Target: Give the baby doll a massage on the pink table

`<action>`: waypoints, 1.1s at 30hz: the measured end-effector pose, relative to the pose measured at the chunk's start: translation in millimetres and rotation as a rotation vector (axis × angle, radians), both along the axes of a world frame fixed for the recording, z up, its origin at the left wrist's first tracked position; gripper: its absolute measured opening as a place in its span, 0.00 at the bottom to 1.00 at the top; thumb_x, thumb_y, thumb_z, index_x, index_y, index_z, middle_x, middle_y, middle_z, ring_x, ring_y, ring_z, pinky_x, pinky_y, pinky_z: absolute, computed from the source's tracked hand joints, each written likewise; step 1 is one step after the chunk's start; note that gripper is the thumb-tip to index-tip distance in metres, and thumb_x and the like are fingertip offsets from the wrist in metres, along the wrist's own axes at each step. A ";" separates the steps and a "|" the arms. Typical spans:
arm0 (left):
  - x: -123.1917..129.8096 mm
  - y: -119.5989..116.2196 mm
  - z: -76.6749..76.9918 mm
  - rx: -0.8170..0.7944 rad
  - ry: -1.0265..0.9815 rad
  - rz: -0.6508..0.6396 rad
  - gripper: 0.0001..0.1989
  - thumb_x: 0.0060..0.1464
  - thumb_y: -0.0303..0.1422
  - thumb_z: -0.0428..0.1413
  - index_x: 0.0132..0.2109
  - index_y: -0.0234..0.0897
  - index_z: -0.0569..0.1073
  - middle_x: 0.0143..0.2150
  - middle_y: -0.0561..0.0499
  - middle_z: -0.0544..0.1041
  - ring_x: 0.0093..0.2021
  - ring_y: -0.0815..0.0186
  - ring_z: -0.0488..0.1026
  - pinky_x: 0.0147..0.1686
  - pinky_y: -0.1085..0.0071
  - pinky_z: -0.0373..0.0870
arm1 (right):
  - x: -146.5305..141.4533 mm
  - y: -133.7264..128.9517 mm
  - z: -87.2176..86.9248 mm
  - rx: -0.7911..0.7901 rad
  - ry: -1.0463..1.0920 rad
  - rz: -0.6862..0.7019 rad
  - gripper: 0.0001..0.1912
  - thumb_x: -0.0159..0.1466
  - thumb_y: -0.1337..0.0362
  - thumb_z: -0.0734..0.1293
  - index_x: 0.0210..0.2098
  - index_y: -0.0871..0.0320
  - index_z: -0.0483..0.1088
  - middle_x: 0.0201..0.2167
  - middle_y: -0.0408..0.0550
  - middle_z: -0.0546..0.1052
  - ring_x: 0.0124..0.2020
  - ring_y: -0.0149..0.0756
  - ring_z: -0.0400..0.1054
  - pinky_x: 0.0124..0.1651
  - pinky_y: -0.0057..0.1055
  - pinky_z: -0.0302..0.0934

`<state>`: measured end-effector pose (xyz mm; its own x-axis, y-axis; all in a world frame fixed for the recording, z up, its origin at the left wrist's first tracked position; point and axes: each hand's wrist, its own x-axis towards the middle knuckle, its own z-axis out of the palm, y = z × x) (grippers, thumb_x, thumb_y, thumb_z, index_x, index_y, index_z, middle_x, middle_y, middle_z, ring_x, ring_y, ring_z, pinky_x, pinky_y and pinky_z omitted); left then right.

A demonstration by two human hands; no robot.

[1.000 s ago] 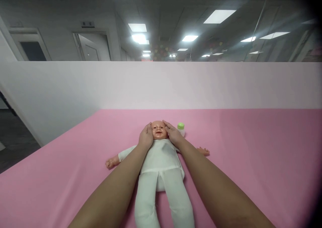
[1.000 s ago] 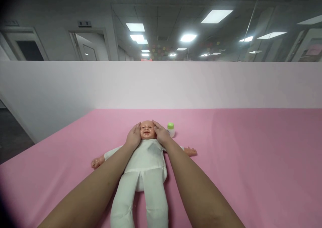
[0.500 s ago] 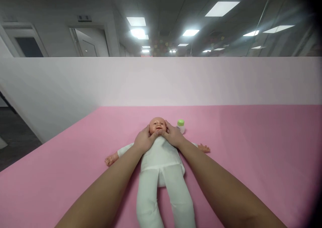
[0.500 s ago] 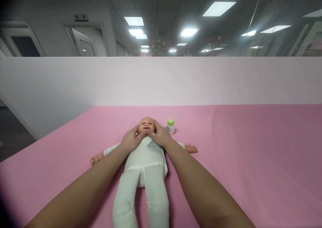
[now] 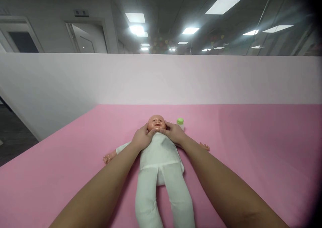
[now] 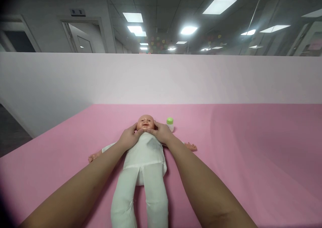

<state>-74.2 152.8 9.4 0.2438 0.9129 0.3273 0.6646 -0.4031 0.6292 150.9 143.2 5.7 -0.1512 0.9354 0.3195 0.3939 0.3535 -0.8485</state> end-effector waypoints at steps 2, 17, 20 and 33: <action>-1.6 3.0 -2.0 0.002 -0.006 -0.001 0.20 0.66 0.48 0.51 0.58 0.45 0.74 0.52 0.48 0.82 0.50 0.52 0.79 0.48 0.62 0.70 | 0.9 -1.9 2.1 -0.014 0.059 0.065 0.28 0.66 0.49 0.72 0.62 0.54 0.73 0.58 0.50 0.78 0.59 0.49 0.72 0.63 0.44 0.64; -0.3 1.8 -2.2 -0.037 -0.073 -0.004 0.27 0.65 0.57 0.48 0.57 0.44 0.74 0.51 0.47 0.82 0.50 0.51 0.78 0.49 0.61 0.70 | -3.3 4.0 -6.7 0.061 0.007 -0.032 0.28 0.64 0.41 0.71 0.52 0.55 0.77 0.46 0.50 0.82 0.47 0.45 0.75 0.49 0.37 0.67; 2.4 -1.1 -0.6 -0.038 -0.055 0.033 0.28 0.59 0.59 0.56 0.53 0.43 0.75 0.46 0.47 0.83 0.44 0.52 0.79 0.44 0.63 0.72 | -8.2 4.2 -8.4 0.048 -0.087 -0.149 0.33 0.57 0.39 0.76 0.51 0.55 0.75 0.44 0.50 0.81 0.45 0.46 0.75 0.45 0.36 0.67; -0.2 2.3 -2.3 -0.029 -0.075 0.009 0.20 0.65 0.49 0.52 0.57 0.46 0.74 0.51 0.48 0.82 0.49 0.53 0.78 0.48 0.61 0.71 | -7.2 5.6 -8.7 -0.024 0.063 -0.107 0.24 0.61 0.49 0.76 0.50 0.56 0.77 0.47 0.51 0.82 0.47 0.46 0.76 0.50 0.39 0.69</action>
